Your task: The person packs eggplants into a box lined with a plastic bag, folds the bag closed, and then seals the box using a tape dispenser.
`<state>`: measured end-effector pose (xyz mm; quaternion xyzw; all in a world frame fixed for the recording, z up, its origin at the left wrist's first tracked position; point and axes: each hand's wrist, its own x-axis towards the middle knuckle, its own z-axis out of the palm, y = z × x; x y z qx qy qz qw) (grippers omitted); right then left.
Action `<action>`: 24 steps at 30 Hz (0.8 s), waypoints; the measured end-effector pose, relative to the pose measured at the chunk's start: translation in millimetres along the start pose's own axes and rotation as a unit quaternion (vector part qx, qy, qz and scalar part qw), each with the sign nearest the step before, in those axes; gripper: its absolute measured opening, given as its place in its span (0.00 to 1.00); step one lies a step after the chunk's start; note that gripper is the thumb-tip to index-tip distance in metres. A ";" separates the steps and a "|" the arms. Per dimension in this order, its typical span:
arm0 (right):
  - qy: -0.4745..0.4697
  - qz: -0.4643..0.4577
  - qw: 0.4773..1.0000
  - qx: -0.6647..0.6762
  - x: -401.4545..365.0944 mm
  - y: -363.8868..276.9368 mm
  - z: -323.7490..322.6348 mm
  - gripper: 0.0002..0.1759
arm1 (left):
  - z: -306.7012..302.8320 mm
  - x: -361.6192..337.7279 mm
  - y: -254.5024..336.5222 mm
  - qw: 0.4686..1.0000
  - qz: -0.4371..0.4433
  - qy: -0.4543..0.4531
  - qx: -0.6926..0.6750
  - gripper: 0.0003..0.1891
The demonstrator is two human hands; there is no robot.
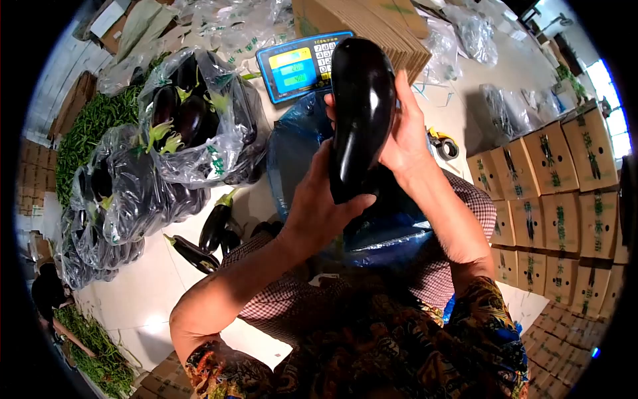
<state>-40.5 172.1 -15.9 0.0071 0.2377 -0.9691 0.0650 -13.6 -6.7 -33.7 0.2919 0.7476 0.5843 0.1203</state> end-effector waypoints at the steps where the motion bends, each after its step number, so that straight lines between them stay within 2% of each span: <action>1: 0.023 -0.022 0.999 -0.018 0.1 0.9 -2.4 0.37 | 3.6 1.6 -6.3 1.000 0.011 0.007 0.009 0.41; 3: 0.059 -0.057 0.995 -0.052 6.9 6.7 -5.6 0.38 | 5.2 6.4 -18.9 0.998 0.032 0.030 0.034 0.40; 4: 0.069 -0.052 0.996 -0.034 7.6 7.8 -8.3 0.34 | 0.4 10.4 -22.0 1.000 -0.012 0.020 0.018 0.38; 6: 0.060 -0.038 0.997 -0.019 10.6 8.0 -10.5 0.32 | -9.9 19.7 -22.4 0.995 -0.096 -0.005 -0.019 0.34; 7: 0.056 -0.032 0.998 -0.013 12.7 4.6 -12.3 0.32 | -15.6 20.4 -18.5 0.986 -0.126 -0.029 -0.108 0.32; 8: -0.034 0.014 0.998 0.049 16.2 2.2 -27.4 0.30 | -23.6 21.6 -12.3 0.967 -0.154 -0.052 -0.196 0.30; 9: -0.032 0.005 0.999 0.043 17.8 2.2 -26.8 0.29 | -28.9 23.1 -6.9 0.939 -0.180 -0.073 -0.283 0.29; 12: -0.034 -0.019 0.999 0.029 26.0 6.8 -15.6 0.27 | -38.8 18.7 1.4 0.867 -0.255 -0.132 -0.408 0.26; 15: 0.001 -0.045 0.999 0.005 37.9 15.6 -18.6 0.18 | -29.8 19.8 -4.6 0.884 -0.244 -0.104 -0.385 0.27; 16: 0.037 -0.071 0.997 0.014 40.0 21.2 -17.0 0.17 | -24.3 19.4 -14.2 0.906 -0.195 -0.061 -0.372 0.31; 18: 0.068 -0.053 0.996 -0.019 44.4 30.0 -9.4 0.15 | -26.0 21.7 -22.6 0.980 -0.129 0.045 -0.144 0.34; 19: 0.083 -0.046 0.995 -0.038 45.5 33.4 -5.2 0.15 | -28.9 24.2 -27.5 0.991 -0.096 0.092 -0.022 0.35; 20: 0.093 -0.041 0.994 -0.047 47.9 35.1 -3.3 0.15 | -30.5 25.4 -38.1 0.988 -0.099 0.091 -0.075 0.30; 21: 0.106 -0.046 0.992 -0.056 52.7 38.5 -3.9 0.15 | -38.6 26.5 -37.6 0.986 -0.101 0.095 -0.089 0.30; 23: 0.071 -0.010 0.993 -0.090 55.4 40.1 -4.0 0.15 | -52.1 32.5 -35.3 0.982 -0.100 0.101 -0.123 0.30; 24: 0.038 0.010 0.987 -0.155 52.3 38.5 -5.3 0.15 | -66.1 37.9 -35.2 0.979 -0.107 0.094 -0.149 0.28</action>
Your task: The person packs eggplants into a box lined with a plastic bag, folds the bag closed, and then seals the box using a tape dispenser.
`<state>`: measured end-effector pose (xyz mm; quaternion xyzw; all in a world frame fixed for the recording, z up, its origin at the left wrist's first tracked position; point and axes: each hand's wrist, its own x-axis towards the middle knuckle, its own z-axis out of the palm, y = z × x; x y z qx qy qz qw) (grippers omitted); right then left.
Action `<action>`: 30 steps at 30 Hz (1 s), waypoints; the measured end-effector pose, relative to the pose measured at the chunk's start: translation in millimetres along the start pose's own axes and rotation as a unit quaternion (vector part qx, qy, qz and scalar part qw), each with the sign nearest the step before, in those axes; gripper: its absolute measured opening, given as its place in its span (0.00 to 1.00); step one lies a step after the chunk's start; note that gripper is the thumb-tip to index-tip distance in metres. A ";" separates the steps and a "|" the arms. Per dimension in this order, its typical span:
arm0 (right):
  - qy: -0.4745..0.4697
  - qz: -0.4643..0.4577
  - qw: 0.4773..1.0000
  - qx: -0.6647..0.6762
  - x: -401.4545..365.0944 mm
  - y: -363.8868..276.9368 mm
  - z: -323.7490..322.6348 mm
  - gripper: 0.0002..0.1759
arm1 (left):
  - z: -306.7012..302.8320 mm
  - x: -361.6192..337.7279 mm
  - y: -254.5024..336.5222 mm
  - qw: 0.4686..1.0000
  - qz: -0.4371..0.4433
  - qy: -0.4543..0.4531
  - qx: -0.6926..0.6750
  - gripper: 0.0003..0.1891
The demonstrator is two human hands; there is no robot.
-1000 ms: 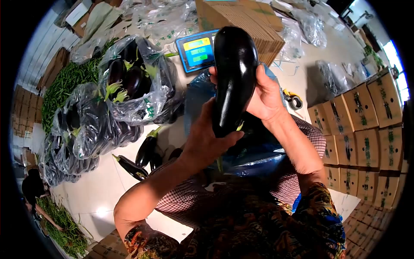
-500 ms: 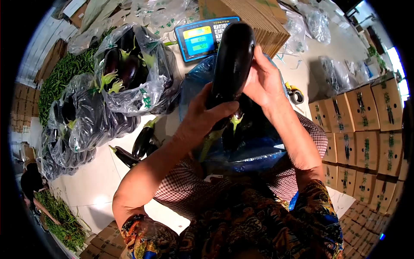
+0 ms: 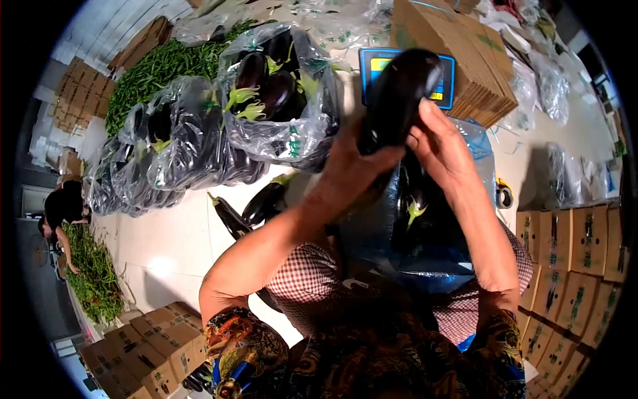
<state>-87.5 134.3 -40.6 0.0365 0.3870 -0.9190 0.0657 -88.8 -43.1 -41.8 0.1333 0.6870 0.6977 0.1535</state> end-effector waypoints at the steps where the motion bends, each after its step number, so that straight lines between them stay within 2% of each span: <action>1: -0.032 0.012 0.997 -0.064 -6.3 -3.9 8.9 0.16 | -12.6 2.2 9.6 0.999 -0.002 0.000 -0.044 0.26; 3: -0.017 0.049 0.986 -0.161 -17.6 -6.3 16.6 0.13 | -33.4 10.4 26.1 0.995 0.013 0.091 0.048 0.26; 5: -0.010 0.116 0.965 -0.235 -19.5 -3.4 -6.5 0.12 | -56.0 22.3 40.8 0.985 -0.028 0.152 0.078 0.30; 6: 0.019 0.105 0.958 -0.267 -19.7 3.2 -11.6 0.11 | -64.9 25.3 47.8 0.971 -0.007 0.189 0.143 0.34; 7: 0.015 0.094 0.947 -0.306 -17.8 8.3 -19.7 0.11 | -76.5 32.1 47.4 0.971 -0.003 0.191 0.145 0.38; 9: 0.010 0.071 0.922 -0.380 -14.8 15.4 -34.9 0.11 | -108.3 52.3 29.7 0.963 0.026 0.194 0.187 0.38; 11: -0.018 0.022 0.881 -0.472 -7.9 21.2 -34.4 0.12 | -140.9 76.8 -12.0 0.932 0.042 0.271 0.236 0.41; 12: -0.035 0.010 0.865 -0.500 -2.9 26.6 -35.0 0.12 | -147.3 82.0 -15.6 0.906 0.017 0.300 0.297 0.46; 13: -0.054 -0.003 0.848 -0.527 2.9 33.1 -36.5 0.12 | -151.2 87.4 -20.3 0.911 0.025 0.293 0.290 0.46; 14: -0.067 -0.044 0.846 -0.527 8.7 44.9 -40.9 0.12 | -156.5 91.5 -24.2 0.914 0.034 0.289 0.284 0.45; 16: -0.097 -0.018 0.838 -0.536 11.6 46.9 -29.3 0.12 | -162.9 94.3 -21.6 0.899 0.071 0.299 0.312 0.45; 18: -0.111 0.032 0.824 -0.555 8.3 46.0 -16.3 0.13 | -161.8 97.8 -8.9 0.881 0.044 0.321 0.346 0.44; 21: -0.137 0.015 0.797 -0.588 6.7 59.9 -34.9 0.13 | -176.3 113.9 -1.2 0.882 0.040 0.334 0.330 0.41; 22: -0.139 -0.019 0.794 -0.591 3.5 60.9 -37.2 0.14 | -180.1 111.6 9.0 0.869 0.047 0.348 0.350 0.41; 25: -0.103 0.154 0.783 -0.593 -4.4 39.6 -31.6 0.14 | -215.3 103.9 21.9 0.855 0.062 0.378 0.351 0.38; 27: -0.075 0.184 0.784 -0.589 -4.2 37.3 -42.1 0.14 | -255.1 93.0 15.4 0.855 0.099 0.406 0.307 0.39; 28: -0.060 0.199 0.783 -0.586 -3.4 37.6 -47.5 0.14 | -255.9 78.2 26.0 0.865 0.105 0.422 0.251 0.39; 29: -0.080 0.152 0.778 -0.604 -3.0 40.3 -54.8 0.14 | -257.1 57.6 38.1 0.869 0.036 0.425 0.251 0.41; 30: -0.097 0.104 0.771 -0.620 -2.5 43.4 -61.5 0.14 | -289.6 49.9 25.4 0.827 0.033 0.452 0.333 0.42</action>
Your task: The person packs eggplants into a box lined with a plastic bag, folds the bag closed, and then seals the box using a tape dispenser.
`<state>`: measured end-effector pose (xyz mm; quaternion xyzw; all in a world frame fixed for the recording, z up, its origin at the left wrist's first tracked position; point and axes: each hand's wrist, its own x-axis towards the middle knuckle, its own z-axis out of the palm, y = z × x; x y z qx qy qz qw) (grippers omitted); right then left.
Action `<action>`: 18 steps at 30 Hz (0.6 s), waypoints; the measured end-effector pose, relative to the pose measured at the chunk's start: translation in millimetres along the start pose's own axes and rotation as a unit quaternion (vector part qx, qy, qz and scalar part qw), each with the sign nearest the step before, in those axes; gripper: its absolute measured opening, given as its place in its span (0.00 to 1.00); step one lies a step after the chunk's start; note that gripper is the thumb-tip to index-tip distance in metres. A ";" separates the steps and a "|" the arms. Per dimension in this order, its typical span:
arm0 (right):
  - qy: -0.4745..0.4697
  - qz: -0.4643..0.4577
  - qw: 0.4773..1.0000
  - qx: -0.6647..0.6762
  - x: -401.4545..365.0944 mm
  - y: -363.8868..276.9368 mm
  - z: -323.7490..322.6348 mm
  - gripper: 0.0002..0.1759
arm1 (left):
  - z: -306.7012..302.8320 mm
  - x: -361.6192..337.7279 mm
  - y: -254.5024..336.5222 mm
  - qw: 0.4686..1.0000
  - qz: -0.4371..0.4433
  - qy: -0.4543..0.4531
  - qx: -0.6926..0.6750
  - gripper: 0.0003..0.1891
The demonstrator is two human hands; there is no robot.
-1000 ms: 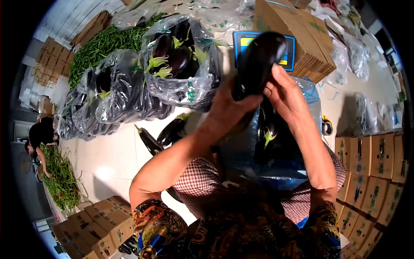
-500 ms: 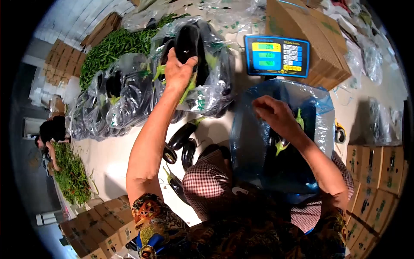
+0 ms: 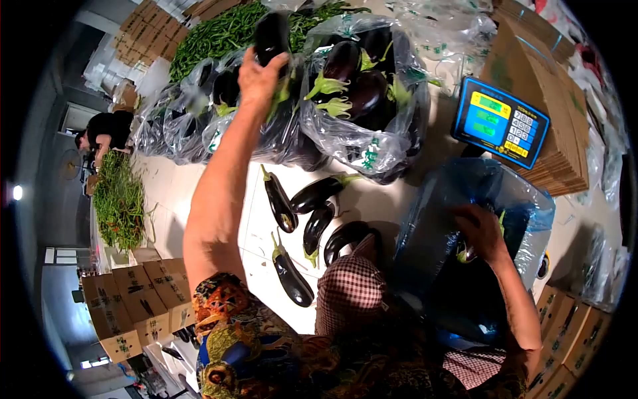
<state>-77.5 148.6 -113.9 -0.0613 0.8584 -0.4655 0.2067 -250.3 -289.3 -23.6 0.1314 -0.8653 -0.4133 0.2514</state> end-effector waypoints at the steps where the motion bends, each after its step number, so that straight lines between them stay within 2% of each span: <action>1: 0.018 -0.045 0.999 -0.023 1.3 4.4 1.8 0.14 | -14.6 16.6 -33.6 0.995 0.027 0.038 0.084 0.43; 4: 0.009 -0.006 1.000 -0.025 2.6 1.6 7.1 0.12 | -57.9 26.2 -51.7 0.985 0.041 0.027 0.163 0.44; 5: 0.007 0.008 1.000 -0.020 1.9 0.9 9.2 0.12 | -69.3 36.9 -67.2 0.975 0.009 -0.007 0.221 0.43; 7: 0.011 0.022 0.998 -0.063 0.5 -9.1 11.4 0.12 | -82.3 76.2 -144.3 0.919 0.117 -0.001 0.376 0.41; 9: 0.019 0.026 0.996 -0.083 -2.5 -6.9 14.9 0.12 | -101.1 103.9 -220.6 0.889 0.096 -0.150 0.421 0.39; 10: -0.003 0.024 0.997 -0.071 -3.5 -7.1 14.5 0.12 | -97.7 95.4 -222.1 0.897 0.108 -0.171 0.393 0.38; 11: -0.006 -0.019 0.999 -0.035 -6.5 -1.0 16.9 0.11 | -98.1 109.7 -256.0 0.883 0.178 -0.203 0.383 0.38; 12: 0.003 -0.014 0.999 -0.030 -10.0 0.1 19.5 0.10 | -88.7 104.8 -248.4 0.867 0.135 -0.174 0.447 0.38; 13: 0.012 -0.011 1.000 -0.025 -13.6 0.1 20.1 0.10 | -84.6 84.4 -204.3 0.844 0.085 -0.195 0.493 0.37; 14: 0.011 0.030 1.000 -0.001 -18.5 0.9 20.5 0.10 | -77.7 64.0 -183.5 0.777 0.158 -0.106 0.600 0.38; 15: -0.003 0.066 0.998 -0.014 -23.1 0.2 18.0 0.10 | -74.4 46.0 -158.1 0.762 0.222 -0.035 0.607 0.31; 16: -0.007 0.069 0.998 -0.014 -27.8 2.0 17.8 0.10 | -75.7 43.1 -156.9 0.807 0.322 0.010 0.494 0.26; 17: -0.006 0.070 0.997 -0.015 -32.5 3.9 16.4 0.10 | -73.5 42.2 -155.8 0.832 0.414 0.058 0.365 0.21; 18: -0.004 0.072 0.997 -0.022 -37.8 5.9 14.1 0.10 | -66.9 7.1 -129.0 0.870 0.382 0.042 0.308 0.17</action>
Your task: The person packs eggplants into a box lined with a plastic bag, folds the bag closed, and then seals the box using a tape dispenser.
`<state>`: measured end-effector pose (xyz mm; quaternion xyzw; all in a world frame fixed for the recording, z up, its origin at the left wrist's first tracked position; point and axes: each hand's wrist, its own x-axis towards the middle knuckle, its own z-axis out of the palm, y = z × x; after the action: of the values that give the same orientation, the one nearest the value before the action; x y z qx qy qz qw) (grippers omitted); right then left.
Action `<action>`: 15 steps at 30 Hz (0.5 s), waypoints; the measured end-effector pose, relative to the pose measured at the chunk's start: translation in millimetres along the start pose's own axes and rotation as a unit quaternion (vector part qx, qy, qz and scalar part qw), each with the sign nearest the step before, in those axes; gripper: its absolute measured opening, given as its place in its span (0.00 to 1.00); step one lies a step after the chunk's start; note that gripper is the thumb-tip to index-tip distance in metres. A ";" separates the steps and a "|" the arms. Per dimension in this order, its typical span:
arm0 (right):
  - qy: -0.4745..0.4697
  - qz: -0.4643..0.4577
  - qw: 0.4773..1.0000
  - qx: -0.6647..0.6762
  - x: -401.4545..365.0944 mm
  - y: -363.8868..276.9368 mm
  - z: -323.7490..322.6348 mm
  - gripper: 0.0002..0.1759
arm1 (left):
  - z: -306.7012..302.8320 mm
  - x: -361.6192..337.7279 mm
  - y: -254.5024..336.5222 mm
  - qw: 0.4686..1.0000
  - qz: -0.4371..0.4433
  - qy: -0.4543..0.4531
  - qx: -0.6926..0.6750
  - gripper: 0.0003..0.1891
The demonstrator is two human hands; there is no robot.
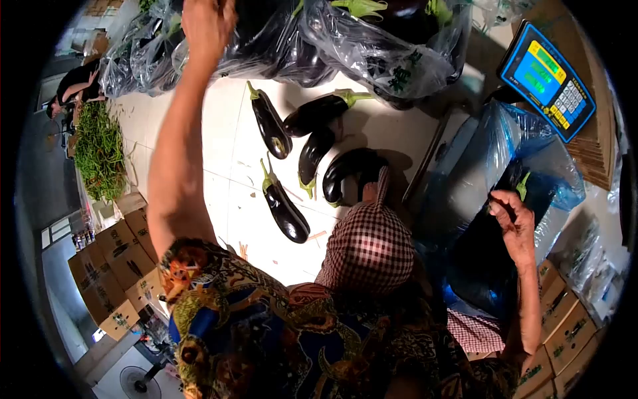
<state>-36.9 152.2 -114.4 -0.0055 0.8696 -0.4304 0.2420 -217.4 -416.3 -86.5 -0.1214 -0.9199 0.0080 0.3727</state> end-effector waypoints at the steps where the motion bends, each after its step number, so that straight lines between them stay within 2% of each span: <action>1: 0.003 0.002 1.000 -0.005 -4.9 3.0 -1.4 0.10 | -25.3 -9.3 53.3 0.997 -0.039 -0.004 -0.066 0.14; 3: 0.007 0.011 1.000 0.003 -12.1 9.6 -1.6 0.10 | -18.0 -62.6 102.7 0.952 -0.149 -0.072 -0.256 0.13; 5: 0.016 0.026 0.999 0.024 -21.3 18.0 -3.4 0.10 | 10.6 -124.9 128.1 0.909 -0.178 -0.191 -0.326 0.15; 7: 0.012 0.034 0.999 0.004 -28.2 26.7 -4.9 0.10 | 64.3 -207.5 130.5 0.880 -0.231 -0.305 -0.282 0.24; 9: 0.015 0.054 0.998 -0.012 -34.2 33.7 -6.3 0.10 | 88.0 -236.3 139.9 0.864 -0.208 -0.443 -0.117 0.37; 10: 0.010 0.043 0.999 0.014 -36.4 34.1 -7.5 0.10 | 107.2 -255.7 138.3 0.857 -0.191 -0.469 -0.095 0.46; 11: -0.050 0.096 0.994 0.011 -38.2 31.1 -16.7 0.11 | 125.6 -274.1 138.0 0.866 -0.177 -0.459 -0.095 0.43; 12: 0.014 -0.014 1.000 -0.001 -40.3 46.1 -4.5 0.13 | 124.6 -260.8 148.1 0.836 -0.151 -0.527 -0.031 0.43; 13: 0.014 -0.068 0.998 -0.001 -41.4 48.8 -6.8 0.16 | 124.1 -244.4 156.6 0.806 -0.163 -0.569 -0.028 0.42; 14: -0.014 0.029 0.999 -0.031 -46.3 42.8 -12.6 0.18 | 134.1 -252.2 154.4 0.819 -0.180 -0.536 -0.100 0.41; 15: 0.012 -0.031 0.997 -0.069 -49.7 50.7 -12.1 0.18 | 138.6 -252.4 154.2 0.822 -0.152 -0.546 -0.057 0.41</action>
<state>11.9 204.0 -125.5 -0.0436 0.8995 -0.3766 0.2172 -104.3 -314.0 -375.4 0.0233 -0.9785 -0.0364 -0.2018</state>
